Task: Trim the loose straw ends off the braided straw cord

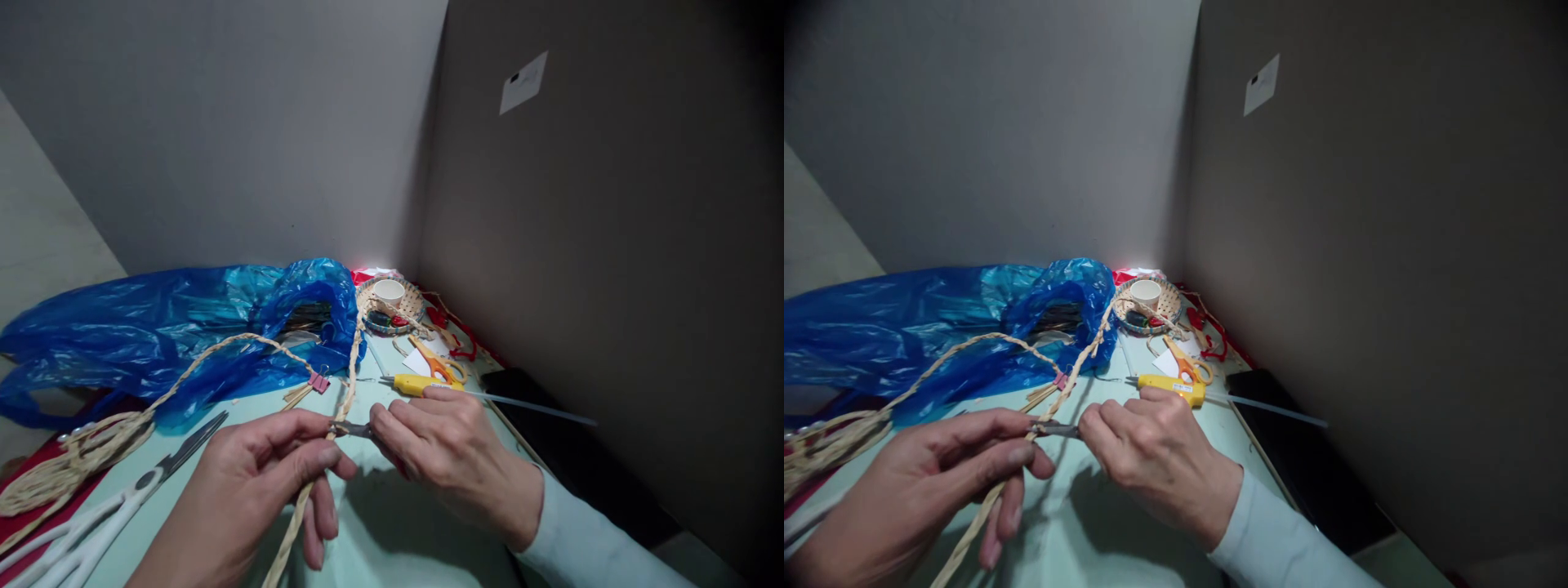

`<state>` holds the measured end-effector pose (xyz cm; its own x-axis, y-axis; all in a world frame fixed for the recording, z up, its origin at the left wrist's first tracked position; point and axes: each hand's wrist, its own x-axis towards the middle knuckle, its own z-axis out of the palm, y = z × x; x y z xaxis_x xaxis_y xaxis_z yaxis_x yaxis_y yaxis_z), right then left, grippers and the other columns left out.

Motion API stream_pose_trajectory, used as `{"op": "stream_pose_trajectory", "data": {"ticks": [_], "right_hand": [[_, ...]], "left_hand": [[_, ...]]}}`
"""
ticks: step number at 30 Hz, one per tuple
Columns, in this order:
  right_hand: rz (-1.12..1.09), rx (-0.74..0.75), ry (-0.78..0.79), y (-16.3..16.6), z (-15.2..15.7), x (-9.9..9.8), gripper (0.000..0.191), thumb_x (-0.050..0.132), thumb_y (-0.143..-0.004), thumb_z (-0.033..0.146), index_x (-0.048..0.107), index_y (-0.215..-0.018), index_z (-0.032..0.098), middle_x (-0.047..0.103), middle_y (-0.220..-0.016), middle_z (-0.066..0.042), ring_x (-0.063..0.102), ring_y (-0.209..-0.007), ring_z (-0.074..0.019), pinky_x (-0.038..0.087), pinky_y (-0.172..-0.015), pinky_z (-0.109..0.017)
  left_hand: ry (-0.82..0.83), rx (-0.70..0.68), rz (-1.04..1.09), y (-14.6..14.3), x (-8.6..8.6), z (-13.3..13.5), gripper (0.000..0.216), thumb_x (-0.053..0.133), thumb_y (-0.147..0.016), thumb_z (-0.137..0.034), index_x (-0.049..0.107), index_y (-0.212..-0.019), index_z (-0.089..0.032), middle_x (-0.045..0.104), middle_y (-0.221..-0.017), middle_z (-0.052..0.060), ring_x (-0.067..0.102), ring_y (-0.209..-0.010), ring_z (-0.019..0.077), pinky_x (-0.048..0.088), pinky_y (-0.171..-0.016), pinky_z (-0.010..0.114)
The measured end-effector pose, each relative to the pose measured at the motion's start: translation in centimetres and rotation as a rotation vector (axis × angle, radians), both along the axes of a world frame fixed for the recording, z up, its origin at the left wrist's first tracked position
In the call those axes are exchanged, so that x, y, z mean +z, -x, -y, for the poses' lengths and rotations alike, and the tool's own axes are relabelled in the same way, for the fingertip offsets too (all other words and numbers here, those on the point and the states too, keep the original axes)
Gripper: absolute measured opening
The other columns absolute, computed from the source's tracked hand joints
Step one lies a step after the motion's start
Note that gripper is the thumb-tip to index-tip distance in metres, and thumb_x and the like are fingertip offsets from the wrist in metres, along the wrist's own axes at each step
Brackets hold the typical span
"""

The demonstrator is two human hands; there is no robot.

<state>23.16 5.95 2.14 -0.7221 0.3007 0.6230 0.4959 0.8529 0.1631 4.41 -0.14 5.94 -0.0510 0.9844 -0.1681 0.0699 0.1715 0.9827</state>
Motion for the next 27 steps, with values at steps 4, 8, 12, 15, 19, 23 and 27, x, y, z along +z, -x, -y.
{"op": "stream_pose_trajectory", "data": {"ticks": [4,8,12,15,19,23,27], "right_hand": [[-0.002,-0.004,-0.023,0.0,0.0,-0.1,0.023,0.047,-0.096,0.010,0.052,-0.074,0.017,0.047,-0.061,0.004,0.031,-0.049,-0.0135,0.021,-0.052,-0.031],[-0.005,-0.005,-0.033,0.0,0.1,-0.3,0.028,0.043,-0.096,0.009,0.050,-0.071,0.017,0.046,-0.059,0.003,0.028,-0.048,-0.0136,0.019,-0.051,-0.030],[-0.040,0.004,-0.037,0.3,-0.2,-0.8,0.027,0.044,-0.098,0.012,0.050,-0.072,0.017,0.047,-0.058,0.005,0.030,-0.047,-0.0123,0.018,-0.051,-0.030],[-0.136,-0.012,-0.044,0.4,-0.5,-0.9,0.027,0.050,-0.098,0.025,0.051,-0.072,0.018,0.048,-0.057,0.005,0.031,-0.048,-0.0117,0.019,-0.052,-0.030],[-0.185,-0.061,-0.005,0.3,-0.7,-0.4,0.025,0.055,-0.092,0.035,0.055,-0.075,0.017,0.052,-0.062,0.003,0.039,-0.052,-0.0124,0.023,-0.055,-0.030],[-0.103,-0.072,0.075,0.1,-0.6,-0.2,0.023,0.060,-0.086,0.039,0.055,-0.078,0.018,0.056,-0.068,0.002,0.044,-0.056,-0.0135,0.025,-0.058,-0.031],[-0.040,-0.043,0.091,0.3,-0.6,-0.6,0.020,0.057,-0.088,0.036,0.053,-0.078,0.019,0.057,-0.069,0.002,0.046,-0.057,-0.0142,0.025,-0.058,-0.032]], "left_hand": [[-0.015,0.012,-0.027,-0.1,0.0,0.0,0.019,0.070,-0.071,-0.032,0.072,-0.062,-0.015,0.066,-0.038,0.003,0.056,-0.028,0.0118,0.041,-0.036,0.016],[-0.011,0.032,-0.025,-0.1,-0.2,0.0,0.018,0.071,-0.070,-0.032,0.072,-0.062,-0.016,0.066,-0.039,0.003,0.056,-0.029,0.0126,0.041,-0.036,0.018],[-0.026,0.032,0.015,0.1,-0.6,-0.1,0.018,0.074,-0.072,-0.034,0.074,-0.067,-0.017,0.066,-0.043,0.001,0.056,-0.032,0.0116,0.044,-0.038,0.018],[-0.041,0.067,0.076,0.1,-0.7,-0.1,0.021,0.078,-0.070,-0.038,0.076,-0.071,-0.017,0.065,-0.045,0.000,0.054,-0.034,0.0103,0.045,-0.036,0.017],[-0.056,0.103,0.138,0.0,-0.8,-0.2,0.027,0.084,-0.062,-0.040,0.076,-0.073,-0.017,0.072,-0.059,0.003,0.055,-0.037,0.0116,0.045,-0.032,0.018],[-0.086,0.113,0.115,-0.1,-1.1,-0.2,0.028,0.084,-0.061,-0.041,0.078,-0.075,-0.017,0.073,-0.059,0.004,0.055,-0.036,0.0122,0.045,-0.030,0.019],[-0.136,0.134,0.019,-0.2,-1.6,-0.1,0.024,0.083,-0.061,-0.036,0.082,-0.077,-0.018,0.073,-0.056,0.004,0.056,-0.034,0.0128,0.046,-0.031,0.020]]}}
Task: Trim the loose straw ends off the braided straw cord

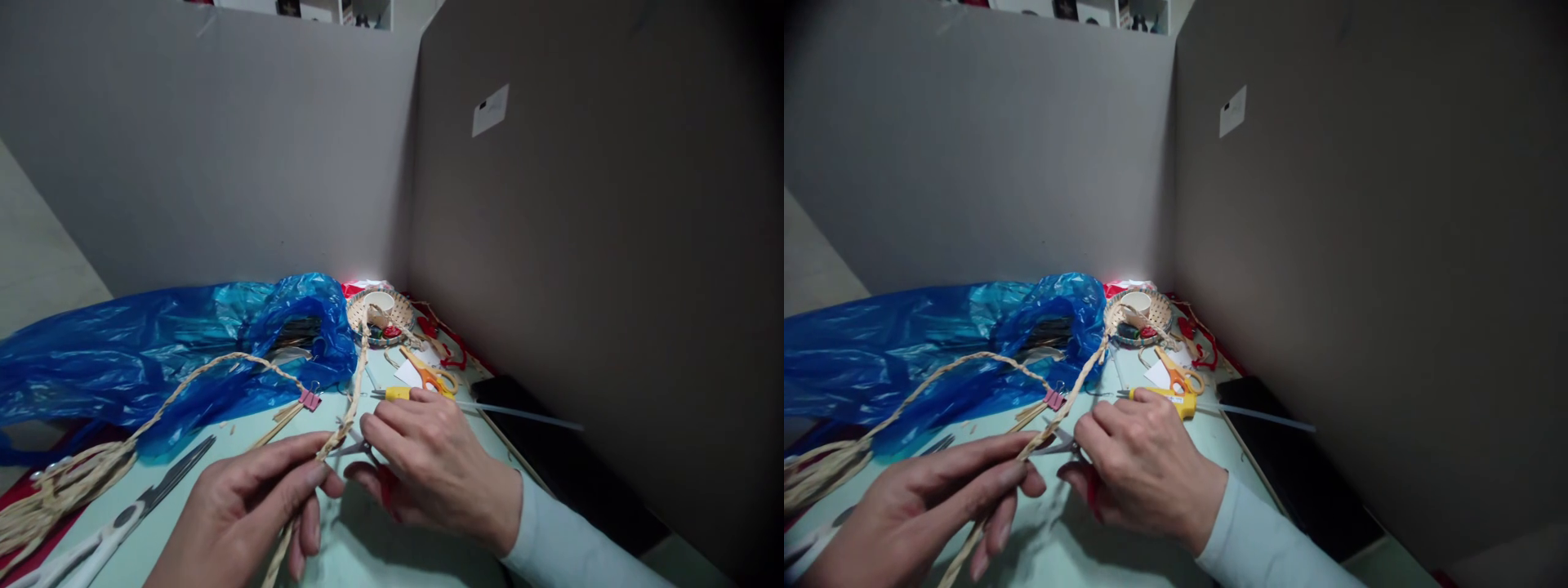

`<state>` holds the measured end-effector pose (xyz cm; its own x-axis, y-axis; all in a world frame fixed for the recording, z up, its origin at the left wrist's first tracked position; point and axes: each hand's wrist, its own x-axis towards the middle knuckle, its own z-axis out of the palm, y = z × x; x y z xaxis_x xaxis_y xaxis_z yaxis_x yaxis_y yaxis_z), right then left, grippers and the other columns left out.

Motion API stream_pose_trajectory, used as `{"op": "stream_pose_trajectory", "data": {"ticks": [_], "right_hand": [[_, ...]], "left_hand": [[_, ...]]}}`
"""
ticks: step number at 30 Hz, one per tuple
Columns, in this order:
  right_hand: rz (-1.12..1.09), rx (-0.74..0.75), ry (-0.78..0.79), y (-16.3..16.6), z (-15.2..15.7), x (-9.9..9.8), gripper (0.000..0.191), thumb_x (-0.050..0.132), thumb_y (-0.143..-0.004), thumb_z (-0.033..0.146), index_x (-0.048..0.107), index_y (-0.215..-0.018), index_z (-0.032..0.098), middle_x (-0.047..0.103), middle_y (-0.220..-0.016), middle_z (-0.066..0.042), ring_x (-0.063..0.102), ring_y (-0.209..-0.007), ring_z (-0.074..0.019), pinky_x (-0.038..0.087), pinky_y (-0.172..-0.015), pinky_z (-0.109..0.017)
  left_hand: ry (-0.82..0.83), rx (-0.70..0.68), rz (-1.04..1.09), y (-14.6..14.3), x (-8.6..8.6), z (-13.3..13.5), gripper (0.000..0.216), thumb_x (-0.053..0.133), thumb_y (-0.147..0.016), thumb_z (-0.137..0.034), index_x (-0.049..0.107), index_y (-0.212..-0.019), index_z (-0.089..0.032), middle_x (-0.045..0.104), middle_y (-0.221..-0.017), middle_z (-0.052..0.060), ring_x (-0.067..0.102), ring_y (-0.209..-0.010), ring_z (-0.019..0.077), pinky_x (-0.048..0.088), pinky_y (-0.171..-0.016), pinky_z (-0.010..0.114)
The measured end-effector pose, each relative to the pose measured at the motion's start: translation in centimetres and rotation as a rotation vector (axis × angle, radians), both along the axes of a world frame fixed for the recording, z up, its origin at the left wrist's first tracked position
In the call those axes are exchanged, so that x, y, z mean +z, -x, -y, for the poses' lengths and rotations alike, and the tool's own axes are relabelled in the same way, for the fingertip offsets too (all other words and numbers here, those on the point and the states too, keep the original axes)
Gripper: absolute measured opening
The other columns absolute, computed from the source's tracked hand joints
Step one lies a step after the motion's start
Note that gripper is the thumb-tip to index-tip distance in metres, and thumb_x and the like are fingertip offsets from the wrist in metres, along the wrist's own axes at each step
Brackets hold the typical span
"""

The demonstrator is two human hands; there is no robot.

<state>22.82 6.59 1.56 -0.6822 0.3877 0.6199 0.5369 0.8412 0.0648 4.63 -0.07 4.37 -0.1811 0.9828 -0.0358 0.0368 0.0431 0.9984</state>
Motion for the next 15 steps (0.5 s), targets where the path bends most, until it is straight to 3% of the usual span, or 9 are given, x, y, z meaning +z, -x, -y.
{"op": "stream_pose_trajectory", "data": {"ticks": [6,15], "right_hand": [[0.027,-0.031,-0.099,0.12,0.15,-0.12,0.021,0.048,-0.097,0.022,0.052,-0.077,0.018,0.056,-0.065,0.003,0.043,-0.053,-0.0133,0.022,-0.057,-0.033],[-0.004,-0.057,-0.212,-0.07,0.44,0.26,0.021,0.047,-0.094,0.012,0.053,-0.075,0.017,0.053,-0.063,0.003,0.040,-0.052,-0.0139,0.021,-0.055,-0.032]], "left_hand": [[-0.031,0.037,-0.051,-0.27,-0.07,0.13,0.017,0.083,-0.059,-0.032,0.084,-0.075,-0.023,0.074,-0.056,0.003,0.057,-0.031,0.0134,0.047,-0.030,0.021],[-0.034,0.037,-0.014,-0.33,-0.04,0.52,0.017,0.083,-0.059,-0.031,0.084,-0.074,-0.023,0.074,-0.058,0.003,0.056,-0.032,0.0130,0.046,-0.027,0.020]]}}
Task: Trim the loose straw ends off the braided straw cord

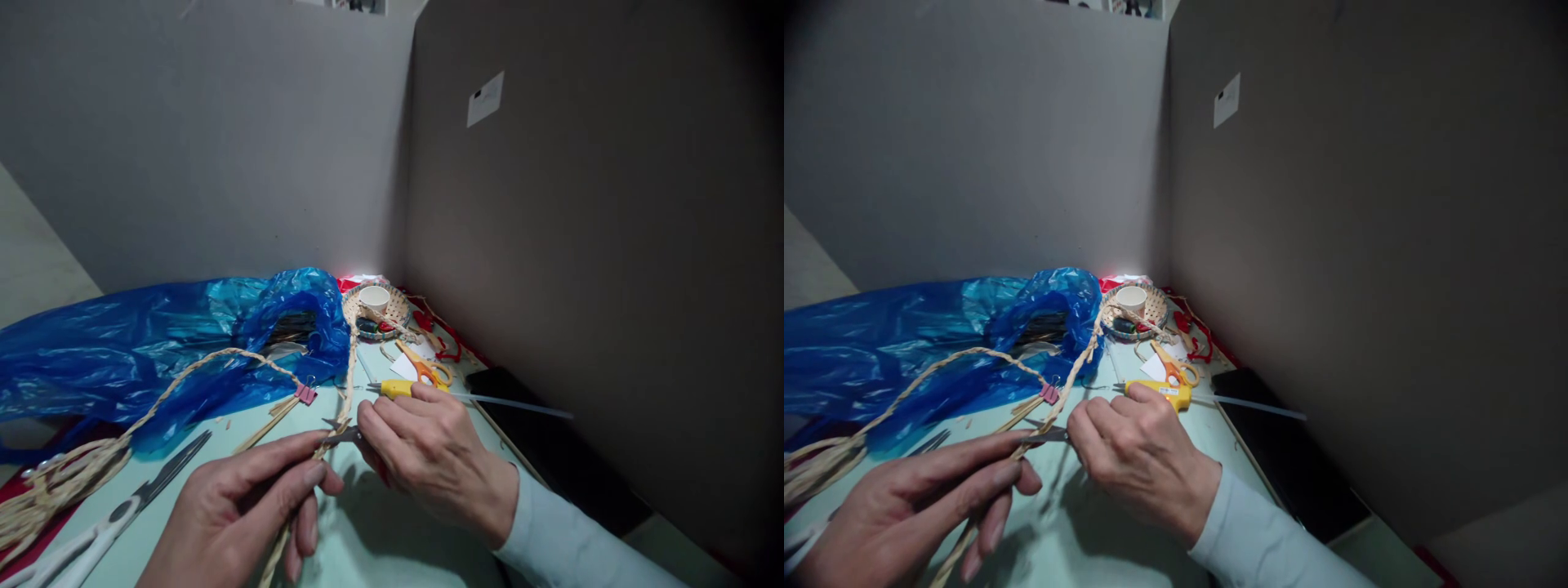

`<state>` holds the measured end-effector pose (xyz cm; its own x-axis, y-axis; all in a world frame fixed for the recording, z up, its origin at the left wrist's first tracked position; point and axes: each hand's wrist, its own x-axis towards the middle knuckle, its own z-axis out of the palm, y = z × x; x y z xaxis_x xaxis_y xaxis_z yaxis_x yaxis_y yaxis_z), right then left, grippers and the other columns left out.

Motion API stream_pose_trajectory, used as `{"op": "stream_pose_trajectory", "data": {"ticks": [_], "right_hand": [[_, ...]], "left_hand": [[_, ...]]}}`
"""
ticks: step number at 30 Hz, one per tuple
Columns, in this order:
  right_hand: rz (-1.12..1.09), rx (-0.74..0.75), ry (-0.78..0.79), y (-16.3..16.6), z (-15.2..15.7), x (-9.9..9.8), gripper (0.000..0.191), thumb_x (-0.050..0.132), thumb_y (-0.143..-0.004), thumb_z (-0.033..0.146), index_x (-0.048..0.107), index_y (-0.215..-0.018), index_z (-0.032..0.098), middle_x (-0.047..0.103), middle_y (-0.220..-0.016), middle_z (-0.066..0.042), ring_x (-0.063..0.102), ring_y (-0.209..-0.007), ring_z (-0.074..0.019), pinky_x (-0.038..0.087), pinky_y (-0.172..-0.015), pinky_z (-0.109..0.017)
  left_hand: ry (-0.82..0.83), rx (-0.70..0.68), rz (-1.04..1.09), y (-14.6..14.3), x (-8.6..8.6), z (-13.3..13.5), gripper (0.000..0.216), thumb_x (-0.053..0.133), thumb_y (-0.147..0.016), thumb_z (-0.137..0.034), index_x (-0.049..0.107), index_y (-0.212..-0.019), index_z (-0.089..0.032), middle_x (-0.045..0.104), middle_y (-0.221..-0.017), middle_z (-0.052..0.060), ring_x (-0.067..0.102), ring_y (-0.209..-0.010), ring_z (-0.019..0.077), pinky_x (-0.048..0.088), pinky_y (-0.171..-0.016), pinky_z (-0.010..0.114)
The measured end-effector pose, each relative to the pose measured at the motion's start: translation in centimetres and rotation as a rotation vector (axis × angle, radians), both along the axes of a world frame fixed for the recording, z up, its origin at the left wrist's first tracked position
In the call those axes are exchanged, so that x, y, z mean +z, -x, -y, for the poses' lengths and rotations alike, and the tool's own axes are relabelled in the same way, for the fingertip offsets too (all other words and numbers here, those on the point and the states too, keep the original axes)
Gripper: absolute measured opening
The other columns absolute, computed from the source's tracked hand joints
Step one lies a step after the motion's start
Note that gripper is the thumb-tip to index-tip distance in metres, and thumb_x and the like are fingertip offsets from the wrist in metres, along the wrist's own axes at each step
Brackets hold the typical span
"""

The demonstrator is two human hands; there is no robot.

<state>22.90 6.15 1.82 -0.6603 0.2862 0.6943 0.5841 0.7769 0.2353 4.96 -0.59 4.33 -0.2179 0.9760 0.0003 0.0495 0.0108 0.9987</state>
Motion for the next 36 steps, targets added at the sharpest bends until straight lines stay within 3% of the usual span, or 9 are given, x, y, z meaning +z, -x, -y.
{"op": "stream_pose_trajectory", "data": {"ticks": [6,11,13,18,21,24,26,31,36], "right_hand": [[-0.006,0.004,0.020,-0.1,0.1,0.0,0.025,0.044,-0.094,0.005,0.052,-0.073,0.017,0.052,-0.061,0.003,0.037,-0.049,-0.0124,0.022,-0.053,-0.030],[-0.134,0.179,0.168,0.4,0.1,-0.5,0.023,0.048,-0.097,0.018,0.058,-0.077,0.015,0.056,-0.059,0.003,0.039,-0.047,-0.0095,0.025,-0.050,-0.028],[-0.344,0.189,0.409,0.5,-0.2,-0.4,0.021,0.053,-0.095,0.026,0.060,-0.079,0.016,0.058,-0.060,0.003,0.045,-0.049,-0.0088,0.030,-0.051,-0.024],[-0.829,0.212,1.326,0.2,-1.6,0.6,0.030,0.061,-0.090,0.045,0.059,-0.082,0.016,0.059,-0.065,0.003,0.052,-0.043,-0.0066,0.036,-0.043,-0.017],[-0.895,0.371,1.560,0.0,-1.7,1.0,0.030,0.066,-0.086,0.043,0.060,-0.082,0.015,0.061,-0.069,0.002,0.054,-0.043,-0.0044,0.037,-0.043,-0.014],[-0.918,0.456,1.587,0.0,-1.3,1.3,0.027,0.071,-0.083,0.037,0.058,-0.078,0.014,0.059,-0.067,0.004,0.053,-0.043,-0.0032,0.037,-0.042,-0.012],[-0.931,0.496,1.574,0.0,-0.9,1.5,0.025,0.073,-0.081,0.034,0.057,-0.077,0.015,0.059,-0.067,0.004,0.054,-0.044,-0.0038,0.038,-0.042,-0.012],[-0.910,0.606,1.577,0.2,-0.4,1.6,0.020,0.072,-0.082,0.031,0.059,-0.086,0.016,0.060,-0.072,0.004,0.055,-0.049,-0.0047,0.046,-0.046,-0.014],[-0.902,0.533,1.571,0.3,-1.0,1.0,0.020,0.066,-0.088,0.034,0.059,-0.090,0.016,0.062,-0.077,0.003,0.056,-0.047,-0.0036,0.042,-0.044,-0.012]], "left_hand": [[0.022,-0.022,0.028,-0.1,0.3,0.0,0.023,0.085,-0.059,-0.037,0.083,-0.074,-0.020,0.075,-0.059,0.004,0.055,-0.034,0.0122,0.046,-0.029,0.019],[0.079,-0.072,0.119,0.3,-0.1,-0.3,0.033,0.087,-0.059,-0.046,0.081,-0.082,-0.023,0.072,-0.057,0.002,0.047,-0.036,0.0057,0.038,-0.034,0.013],[0.137,-0.075,0.167,0.6,-0.4,-0.4,0.034,0.087,-0.061,-0.045,0.079,-0.087,-0.024,0.068,-0.057,0.000,0.037,-0.039,0.0030,0.030,-0.036,0.011],[0.203,-0.096,0.093,0.9,-0.8,-0.6,0.046,0.078,-0.064,-0.060,0.080,-0.087,-0.020,0.042,-0.043,-0.007,0.027,-0.043,0.0046,0.017,-0.041,0.013],[0.156,-0.096,-0.119,0.5,-1.0,-0.6,0.035,0.080,-0.061,-0.055,0.082,-0.075,-0.022,0.051,-0.045,-0.003,0.039,-0.046,0.0094,0.030,-0.044,0.018],[0.099,-0.125,-0.243,0.1,-1.3,-0.7,0.020,0.081,-0.060,-0.043,0.082,-0.066,-0.024,0.070,-0.060,0.001,0.055,-0.059,0.0167,0.043,-0.056,0.023],[0.166,-0.189,-0.152,-0.1,-1.4,-0.7,0.024,0.080,-0.064,-0.045,0.081,-0.072,-0.023,0.073,-0.067,0.002,0.056,-0.059,0.0156,0.043,-0.056,0.022],[0.351,-0.365,0.227,-0.2,-1.5,-0.4,0.027,0.078,-0.073,-0.043,0.079,-0.082,-0.018,0.072,-0.069,0.003,0.054,-0.054,0.0103,0.041,-0.054,0.019],[0.305,-0.261,0.252,-0.2,-1.5,-0.1,0.028,0.082,-0.068,-0.045,0.077,-0.079,-0.021,0.067,-0.063,-0.002,0.054,-0.054,0.0092,0.040,-0.055,0.018]]}}
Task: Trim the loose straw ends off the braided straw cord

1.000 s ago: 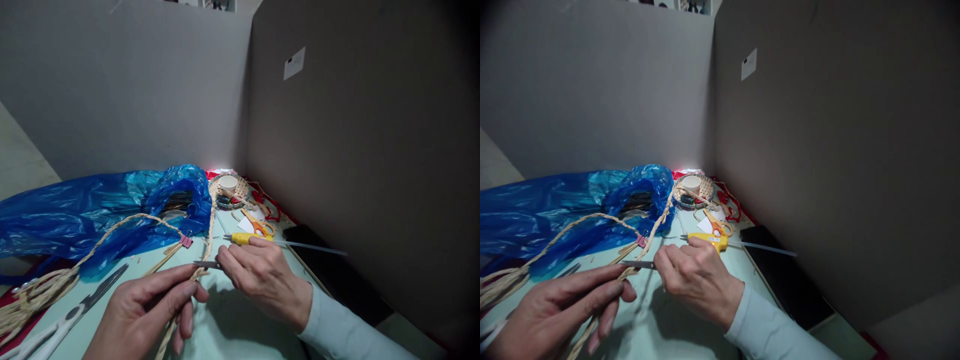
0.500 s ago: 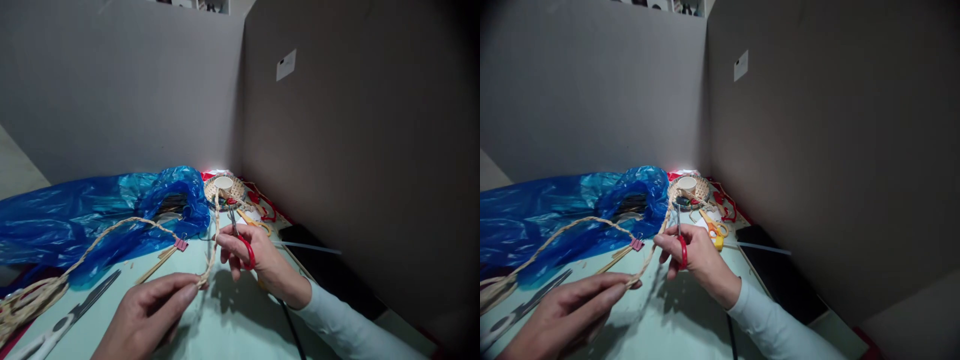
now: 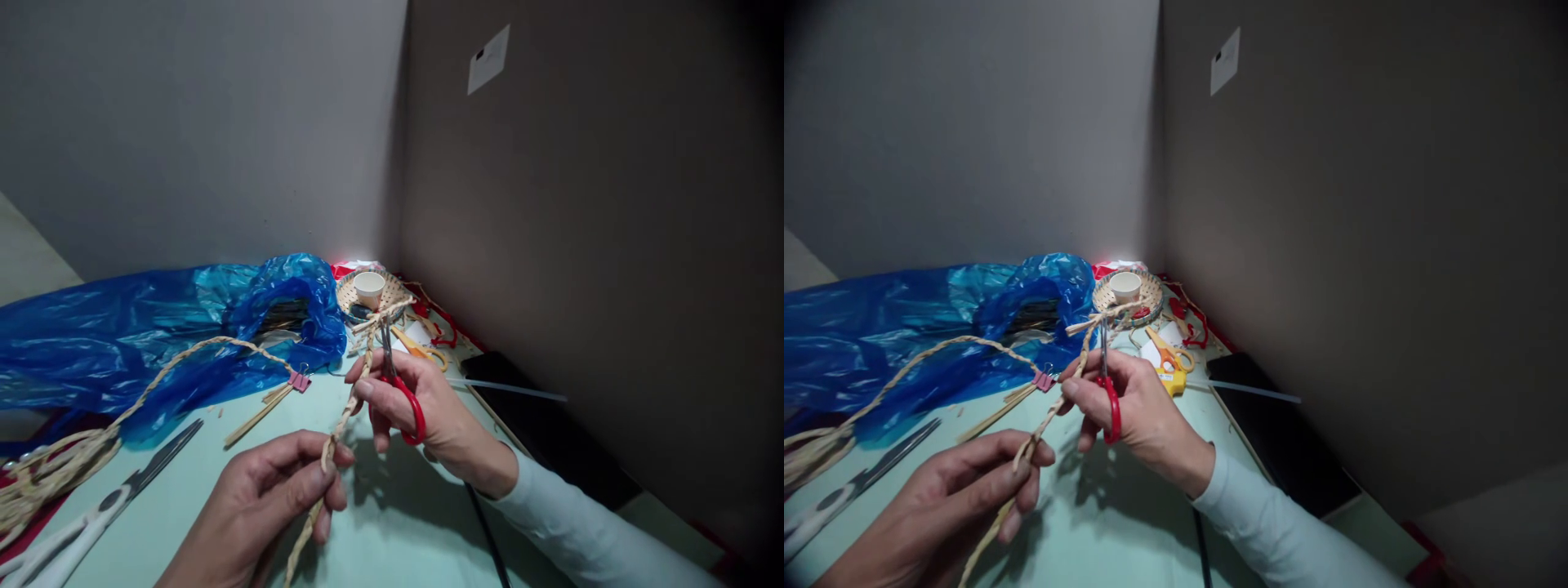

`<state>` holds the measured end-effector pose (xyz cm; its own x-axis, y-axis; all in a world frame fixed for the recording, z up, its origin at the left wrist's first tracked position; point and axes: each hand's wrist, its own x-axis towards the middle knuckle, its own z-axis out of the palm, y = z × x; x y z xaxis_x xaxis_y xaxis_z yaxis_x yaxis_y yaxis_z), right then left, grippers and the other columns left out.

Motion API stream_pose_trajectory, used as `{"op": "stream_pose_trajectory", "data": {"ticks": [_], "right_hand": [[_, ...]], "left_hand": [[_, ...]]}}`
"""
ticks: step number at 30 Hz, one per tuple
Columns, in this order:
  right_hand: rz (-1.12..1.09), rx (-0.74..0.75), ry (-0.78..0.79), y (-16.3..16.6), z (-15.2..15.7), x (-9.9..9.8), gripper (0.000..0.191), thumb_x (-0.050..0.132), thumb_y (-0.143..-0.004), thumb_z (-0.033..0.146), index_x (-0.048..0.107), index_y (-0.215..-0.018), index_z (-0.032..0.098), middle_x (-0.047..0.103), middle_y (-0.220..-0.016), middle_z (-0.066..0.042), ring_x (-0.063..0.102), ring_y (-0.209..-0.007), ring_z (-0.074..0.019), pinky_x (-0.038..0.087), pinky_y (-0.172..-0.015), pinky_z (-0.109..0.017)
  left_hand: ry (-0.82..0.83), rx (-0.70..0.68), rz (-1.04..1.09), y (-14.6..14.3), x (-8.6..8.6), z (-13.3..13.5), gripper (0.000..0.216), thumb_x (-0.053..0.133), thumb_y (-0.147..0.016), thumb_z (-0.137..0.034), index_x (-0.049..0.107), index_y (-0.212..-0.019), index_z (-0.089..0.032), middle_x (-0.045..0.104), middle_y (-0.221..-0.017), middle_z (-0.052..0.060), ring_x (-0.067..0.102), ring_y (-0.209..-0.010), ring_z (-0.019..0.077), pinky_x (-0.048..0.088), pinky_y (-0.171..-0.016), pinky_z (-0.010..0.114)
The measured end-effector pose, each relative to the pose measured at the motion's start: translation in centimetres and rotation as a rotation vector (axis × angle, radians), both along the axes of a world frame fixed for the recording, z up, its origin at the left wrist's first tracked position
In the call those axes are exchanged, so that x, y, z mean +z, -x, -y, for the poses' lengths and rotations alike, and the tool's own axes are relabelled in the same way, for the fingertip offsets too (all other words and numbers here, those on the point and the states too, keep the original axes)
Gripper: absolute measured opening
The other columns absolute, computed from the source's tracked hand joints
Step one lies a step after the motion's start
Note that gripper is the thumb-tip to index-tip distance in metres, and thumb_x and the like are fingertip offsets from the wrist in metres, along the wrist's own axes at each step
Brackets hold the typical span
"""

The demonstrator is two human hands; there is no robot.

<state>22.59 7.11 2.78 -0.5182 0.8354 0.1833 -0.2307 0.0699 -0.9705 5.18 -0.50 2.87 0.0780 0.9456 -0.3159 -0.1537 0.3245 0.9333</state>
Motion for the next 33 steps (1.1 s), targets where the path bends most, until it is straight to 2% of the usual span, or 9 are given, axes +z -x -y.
{"op": "stream_pose_trajectory", "data": {"ticks": [5,7,10,13,17,20,26,33], "right_hand": [[0.126,0.009,0.014,-0.1,0.1,-0.3,0.022,0.068,-0.085,0.036,0.056,-0.083,0.018,0.062,-0.070,0.004,0.054,-0.044,-0.0060,0.038,-0.040,-0.015],[0.241,0.018,-0.051,-0.1,0.6,0.1,0.021,0.068,-0.084,0.035,0.056,-0.078,0.018,0.059,-0.064,0.005,0.050,-0.044,-0.0065,0.036,-0.041,-0.016],[0.477,-0.058,-0.346,-0.1,1.4,0.6,0.021,0.067,-0.083,0.029,0.055,-0.070,0.018,0.054,-0.058,0.005,0.047,-0.049,-0.0075,0.035,-0.049,-0.018],[0.660,-0.171,-0.653,-0.1,1.7,0.2,0.020,0.065,-0.083,0.029,0.054,-0.069,0.018,0.051,-0.057,0.005,0.041,-0.050,-0.0081,0.030,-0.051,-0.021],[0.802,-0.304,-1.109,-0.2,1.6,-1.1,0.014,0.060,-0.086,0.026,0.053,-0.075,0.019,0.054,-0.063,0.004,0.038,-0.051,-0.0111,0.024,-0.053,-0.028],[0.866,-0.385,-1.330,-0.4,1.5,-1.4,0.013,0.054,-0.091,0.020,0.052,-0.077,0.020,0.055,-0.067,0.002,0.039,-0.054,-0.0137,0.024,-0.057,-0.030],[0.922,-0.447,-1.478,-0.7,1.6,-0.2,0.021,0.046,-0.096,0.013,0.052,-0.077,0.018,0.053,-0.067,0.002,0.038,-0.054,-0.0140,0.023,-0.058,-0.031],[0.968,-0.435,-1.503,-1.0,1.4,0.0,0.025,0.039,-0.100,0.013,0.057,-0.083,0.016,0.056,-0.070,0.001,0.043,-0.056,-0.0139,0.026,-0.059,-0.032]], "left_hand": [[-0.160,0.138,-0.125,0.2,-0.1,-0.2,0.026,0.079,-0.070,-0.048,0.077,-0.079,-0.024,0.067,-0.065,-0.003,0.053,-0.057,0.0107,0.042,-0.057,0.019],[-0.214,0.213,-0.171,0.3,0.0,-0.2,0.024,0.078,-0.071,-0.046,0.077,-0.080,-0.024,0.067,-0.064,-0.003,0.052,-0.057,0.0111,0.042,-0.057,0.019],[-0.268,0.309,-0.253,0.7,0.1,-0.3,0.023,0.078,-0.071,-0.045,0.076,-0.077,-0.023,0.067,-0.062,-0.003,0.052,-0.056,0.0113,0.043,-0.055,0.018],[-0.303,0.351,-0.288,1.3,0.0,-0.2,0.025,0.077,-0.070,-0.047,0.076,-0.078,-0.023,0.069,-0.063,-0.002,0.054,-0.056,0.0119,0.043,-0.053,0.018],[-0.303,0.378,-0.290,1.5,0.1,0.1,0.026,0.077,-0.070,-0.047,0.075,-0.078,-0.022,0.069,-0.063,-0.002,0.054,-0.055,0.0120,0.043,-0.051,0.017],[-0.305,0.383,-0.309,0.6,0.6,0.4,0.021,0.077,-0.070,-0.043,0.076,-0.076,-0.023,0.067,-0.060,-0.003,0.052,-0.054,0.0111,0.043,-0.051,0.015],[-0.252,0.389,-0.331,-0.7,0.8,0.8,0.019,0.077,-0.065,-0.039,0.077,-0.072,-0.022,0.069,-0.056,-0.002,0.056,-0.052,0.0111,0.045,-0.051,0.015],[-0.332,0.334,-0.323,-0.1,0.1,0.9,0.021,0.075,-0.072,-0.044,0.078,-0.079,-0.024,0.066,-0.058,-0.002,0.051,-0.051,0.0120,0.042,-0.049,0.019]]}}
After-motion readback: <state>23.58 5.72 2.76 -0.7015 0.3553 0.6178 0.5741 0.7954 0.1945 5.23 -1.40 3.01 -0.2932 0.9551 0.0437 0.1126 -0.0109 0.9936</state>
